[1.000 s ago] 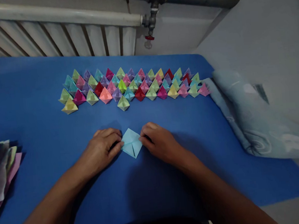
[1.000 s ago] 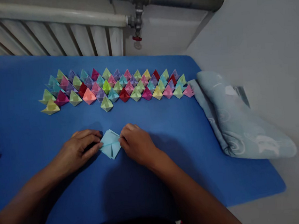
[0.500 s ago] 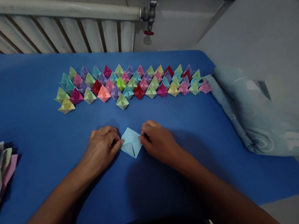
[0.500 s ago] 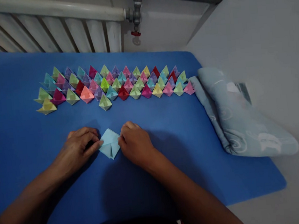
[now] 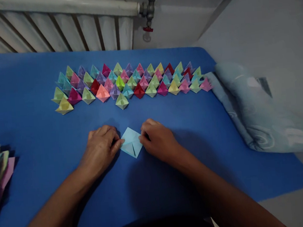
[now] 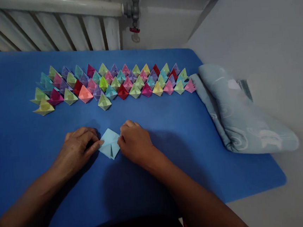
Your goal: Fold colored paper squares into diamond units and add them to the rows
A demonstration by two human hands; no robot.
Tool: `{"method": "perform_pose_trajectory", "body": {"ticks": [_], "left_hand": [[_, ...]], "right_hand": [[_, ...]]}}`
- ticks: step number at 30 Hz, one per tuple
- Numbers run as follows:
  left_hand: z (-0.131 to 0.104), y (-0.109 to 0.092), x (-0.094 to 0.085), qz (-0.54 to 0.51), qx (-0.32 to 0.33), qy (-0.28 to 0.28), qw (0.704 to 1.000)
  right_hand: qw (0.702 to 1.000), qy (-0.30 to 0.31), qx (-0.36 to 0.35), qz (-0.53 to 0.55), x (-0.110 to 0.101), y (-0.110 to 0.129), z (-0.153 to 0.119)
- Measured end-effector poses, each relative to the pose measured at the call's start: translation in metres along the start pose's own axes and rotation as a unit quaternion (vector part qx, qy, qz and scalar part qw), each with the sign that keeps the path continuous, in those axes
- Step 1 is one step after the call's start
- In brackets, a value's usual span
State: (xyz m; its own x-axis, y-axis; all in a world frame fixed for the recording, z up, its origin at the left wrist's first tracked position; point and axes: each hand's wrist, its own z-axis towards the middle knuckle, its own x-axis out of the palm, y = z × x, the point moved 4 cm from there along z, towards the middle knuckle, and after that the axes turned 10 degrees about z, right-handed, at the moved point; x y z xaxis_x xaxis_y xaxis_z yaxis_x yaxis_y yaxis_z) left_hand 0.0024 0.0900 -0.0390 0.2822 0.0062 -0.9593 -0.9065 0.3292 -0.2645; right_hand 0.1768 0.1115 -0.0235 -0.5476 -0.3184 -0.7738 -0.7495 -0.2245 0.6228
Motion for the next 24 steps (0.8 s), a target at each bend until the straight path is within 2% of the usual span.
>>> {"method": "perform_pose_trajectory", "body": {"ticks": [4,10,17,20,24], "left_hand": [[-0.001,0.001,0.0,0.007,0.016,-0.016,1.0],[-0.001,0.007,0.005,0.039,0.119,-0.029,0.992],[-0.006,0.02,0.001,0.042,0.147,-0.034,0.988],[-0.006,0.018,0.001,0.058,0.15,-0.026,0.987],[-0.007,0.01,-0.001,0.079,0.169,-0.019,0.982]], "right_hand": [[1.0,-0.002,0.002,0.026,-0.002,-0.003,0.0],[0.998,0.005,-0.003,0.064,-0.005,-0.007,0.001],[0.998,0.024,-0.025,0.059,-0.004,-0.005,-0.003],[0.997,0.037,-0.064,0.0,0.001,0.001,-0.005],[0.981,0.055,-0.159,-0.097,0.008,0.008,-0.007]]}}
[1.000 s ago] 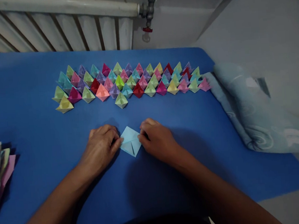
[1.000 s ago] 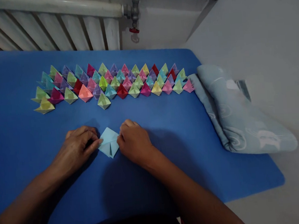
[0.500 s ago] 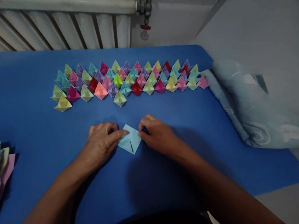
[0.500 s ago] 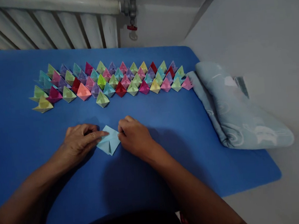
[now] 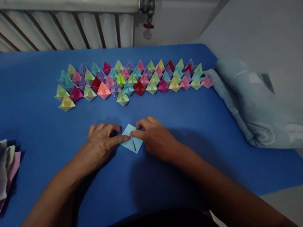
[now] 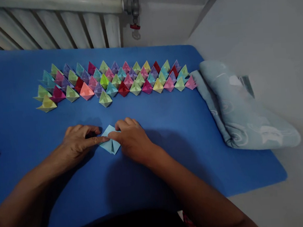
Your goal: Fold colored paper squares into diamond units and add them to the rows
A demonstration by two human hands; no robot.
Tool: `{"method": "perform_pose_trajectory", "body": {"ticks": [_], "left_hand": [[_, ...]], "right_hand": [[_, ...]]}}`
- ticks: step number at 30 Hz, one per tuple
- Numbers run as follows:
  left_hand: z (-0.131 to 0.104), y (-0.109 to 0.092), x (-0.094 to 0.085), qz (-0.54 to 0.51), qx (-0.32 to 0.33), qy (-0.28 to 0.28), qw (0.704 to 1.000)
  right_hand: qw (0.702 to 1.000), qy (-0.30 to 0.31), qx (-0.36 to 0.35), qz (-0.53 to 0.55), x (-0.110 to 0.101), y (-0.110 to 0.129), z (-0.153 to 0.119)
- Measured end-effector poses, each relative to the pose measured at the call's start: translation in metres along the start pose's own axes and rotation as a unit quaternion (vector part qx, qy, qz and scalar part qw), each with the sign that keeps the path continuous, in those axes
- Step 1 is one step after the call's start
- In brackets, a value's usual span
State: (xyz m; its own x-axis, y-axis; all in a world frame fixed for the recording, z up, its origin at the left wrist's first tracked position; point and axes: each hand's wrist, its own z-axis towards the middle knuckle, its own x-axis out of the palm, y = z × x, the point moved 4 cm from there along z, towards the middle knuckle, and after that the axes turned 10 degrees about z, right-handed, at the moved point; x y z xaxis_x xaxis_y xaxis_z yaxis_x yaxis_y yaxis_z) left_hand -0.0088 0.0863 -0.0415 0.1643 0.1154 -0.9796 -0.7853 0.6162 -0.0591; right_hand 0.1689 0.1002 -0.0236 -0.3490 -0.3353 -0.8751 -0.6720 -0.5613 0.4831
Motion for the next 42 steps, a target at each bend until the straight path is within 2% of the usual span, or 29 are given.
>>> {"method": "perform_pose_trajectory", "body": {"ticks": [3,7,11,19,26,32,37,39,42], "left_hand": [[-0.003,-0.005,-0.004,0.014,0.01,0.002,1.0],[-0.012,-0.002,-0.009,0.028,0.007,0.037,0.999],[-0.019,0.003,-0.016,0.03,0.007,0.054,0.998],[-0.021,-0.003,-0.021,0.052,-0.003,0.078,0.996],[-0.023,-0.004,-0.02,0.039,-0.014,0.059,0.997],[-0.018,-0.011,-0.022,0.038,-0.023,0.036,0.998],[-0.018,-0.008,-0.021,0.057,-0.005,0.072,0.996],[-0.018,-0.007,-0.021,0.059,-0.005,0.073,0.996],[-0.019,-0.007,-0.02,0.069,-0.006,0.065,0.996]], "right_hand": [[0.999,0.016,-0.035,-0.024,0.002,-0.001,-0.005],[0.998,0.028,-0.045,-0.04,0.001,-0.006,-0.015],[0.997,0.028,-0.026,-0.068,-0.004,-0.005,-0.02],[0.993,0.054,0.002,-0.102,-0.008,0.004,-0.03],[0.989,0.062,0.049,-0.122,-0.012,0.001,-0.039],[0.991,0.05,0.03,-0.123,-0.007,0.01,-0.039],[0.988,0.055,0.075,-0.119,-0.009,0.002,-0.043],[0.99,0.037,0.072,-0.118,-0.011,0.004,-0.042],[0.994,-0.057,0.04,-0.082,-0.015,0.012,-0.037]]}}
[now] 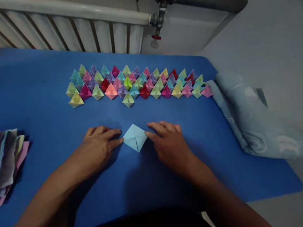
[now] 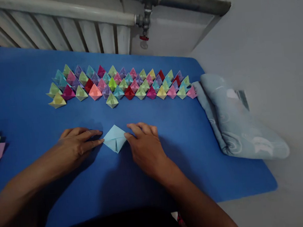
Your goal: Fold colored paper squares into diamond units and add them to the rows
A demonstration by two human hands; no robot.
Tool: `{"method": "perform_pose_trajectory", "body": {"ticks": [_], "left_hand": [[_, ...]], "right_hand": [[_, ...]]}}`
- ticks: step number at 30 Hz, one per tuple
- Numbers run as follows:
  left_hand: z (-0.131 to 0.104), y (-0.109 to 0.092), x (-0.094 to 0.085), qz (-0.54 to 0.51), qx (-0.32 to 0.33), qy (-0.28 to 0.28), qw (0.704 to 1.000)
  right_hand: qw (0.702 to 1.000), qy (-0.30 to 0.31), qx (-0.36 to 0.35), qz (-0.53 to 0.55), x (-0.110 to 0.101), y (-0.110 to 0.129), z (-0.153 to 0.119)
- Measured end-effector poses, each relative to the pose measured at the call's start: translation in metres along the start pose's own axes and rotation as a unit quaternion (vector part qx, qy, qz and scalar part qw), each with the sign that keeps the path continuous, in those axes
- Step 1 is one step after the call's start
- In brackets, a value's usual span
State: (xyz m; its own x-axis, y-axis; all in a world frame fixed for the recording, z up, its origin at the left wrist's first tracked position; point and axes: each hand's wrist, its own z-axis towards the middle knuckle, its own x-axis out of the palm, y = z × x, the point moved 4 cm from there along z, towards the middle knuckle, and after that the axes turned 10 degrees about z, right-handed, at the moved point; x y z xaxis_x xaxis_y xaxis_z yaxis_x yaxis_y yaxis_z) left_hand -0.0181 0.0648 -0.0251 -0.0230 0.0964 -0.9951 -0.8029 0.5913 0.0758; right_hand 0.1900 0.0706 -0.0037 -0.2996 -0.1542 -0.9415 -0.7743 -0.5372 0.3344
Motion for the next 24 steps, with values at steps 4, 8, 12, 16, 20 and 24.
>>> {"method": "perform_pose_trajectory", "body": {"ticks": [4,8,12,16,20,24], "left_hand": [[0.0,-0.001,0.001,-0.001,0.003,-0.001,1.0],[0.0,-0.001,-0.001,-0.008,0.001,0.002,1.0],[0.002,-0.001,-0.003,-0.033,-0.01,-0.005,0.999],[0.009,-0.005,-0.006,-0.052,-0.037,-0.046,0.997],[0.013,-0.01,-0.015,-0.065,-0.053,-0.09,0.992],[0.012,-0.013,-0.022,-0.066,-0.057,-0.125,0.988]], "right_hand": [[0.985,-0.041,-0.085,0.145,0.008,0.011,0.008],[0.97,0.002,-0.077,0.231,0.024,0.004,0.014],[0.967,0.007,-0.063,0.245,0.03,-0.001,0.017],[0.97,0.013,-0.066,0.235,0.03,0.001,0.018],[0.973,0.017,-0.063,0.223,0.031,0.002,0.02],[0.977,0.014,-0.068,0.203,0.033,0.002,0.021]]}}
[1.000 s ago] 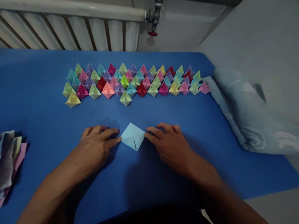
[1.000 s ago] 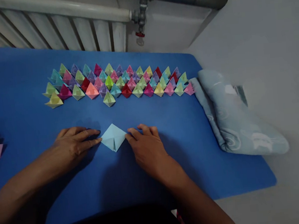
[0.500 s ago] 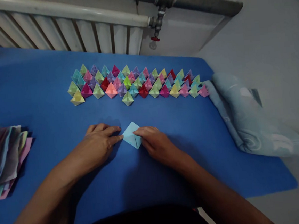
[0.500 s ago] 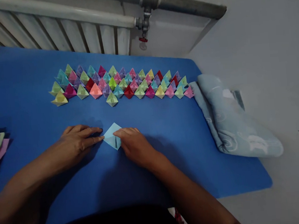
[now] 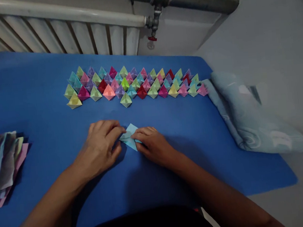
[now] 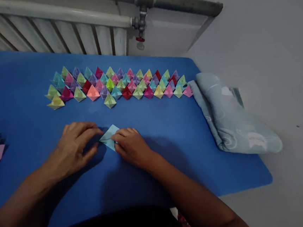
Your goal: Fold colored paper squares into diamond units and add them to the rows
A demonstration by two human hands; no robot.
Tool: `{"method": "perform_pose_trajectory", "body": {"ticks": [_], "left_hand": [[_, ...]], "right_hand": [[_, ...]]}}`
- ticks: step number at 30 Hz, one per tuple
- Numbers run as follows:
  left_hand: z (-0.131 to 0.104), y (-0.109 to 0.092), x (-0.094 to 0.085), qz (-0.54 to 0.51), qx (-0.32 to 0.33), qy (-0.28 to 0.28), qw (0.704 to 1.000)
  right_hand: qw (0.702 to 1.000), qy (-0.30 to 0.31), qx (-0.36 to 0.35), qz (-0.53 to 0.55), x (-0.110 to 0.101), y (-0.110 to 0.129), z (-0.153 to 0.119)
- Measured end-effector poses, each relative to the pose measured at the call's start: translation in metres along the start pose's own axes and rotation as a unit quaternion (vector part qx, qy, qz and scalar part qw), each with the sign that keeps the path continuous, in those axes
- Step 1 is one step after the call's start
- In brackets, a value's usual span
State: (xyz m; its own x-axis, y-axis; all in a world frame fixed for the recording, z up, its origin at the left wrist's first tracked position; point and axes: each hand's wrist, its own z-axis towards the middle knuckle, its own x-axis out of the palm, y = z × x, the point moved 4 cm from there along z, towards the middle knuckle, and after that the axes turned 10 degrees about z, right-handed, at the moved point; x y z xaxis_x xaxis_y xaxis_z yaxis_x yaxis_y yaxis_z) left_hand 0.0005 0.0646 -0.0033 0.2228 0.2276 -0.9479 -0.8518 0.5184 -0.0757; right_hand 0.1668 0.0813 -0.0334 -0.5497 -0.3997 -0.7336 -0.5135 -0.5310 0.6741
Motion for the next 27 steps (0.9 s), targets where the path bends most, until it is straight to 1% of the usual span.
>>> {"method": "perform_pose_trajectory", "body": {"ticks": [4,6,9,14,21,27], "left_hand": [[-0.001,-0.003,0.01,-0.013,0.027,0.053,0.998],[-0.001,-0.001,0.016,-0.015,0.027,0.075,0.997],[-0.002,0.002,0.021,-0.016,0.017,0.093,0.995],[-0.003,0.004,0.024,-0.019,0.005,0.101,0.995],[-0.001,0.008,0.029,-0.039,-0.027,0.086,0.995],[0.001,0.011,0.031,-0.054,-0.051,0.093,0.993]], "right_hand": [[1.0,-0.007,0.006,-0.018,0.002,-0.001,0.0],[1.0,-0.015,0.01,-0.016,0.003,-0.001,0.0],[0.999,-0.03,0.01,-0.012,0.004,-0.002,0.0],[0.999,-0.045,0.028,-0.004,0.005,-0.003,0.001],[0.997,-0.058,0.057,0.013,0.004,-0.004,0.004],[0.995,-0.063,0.079,0.023,0.003,-0.005,0.009]]}}
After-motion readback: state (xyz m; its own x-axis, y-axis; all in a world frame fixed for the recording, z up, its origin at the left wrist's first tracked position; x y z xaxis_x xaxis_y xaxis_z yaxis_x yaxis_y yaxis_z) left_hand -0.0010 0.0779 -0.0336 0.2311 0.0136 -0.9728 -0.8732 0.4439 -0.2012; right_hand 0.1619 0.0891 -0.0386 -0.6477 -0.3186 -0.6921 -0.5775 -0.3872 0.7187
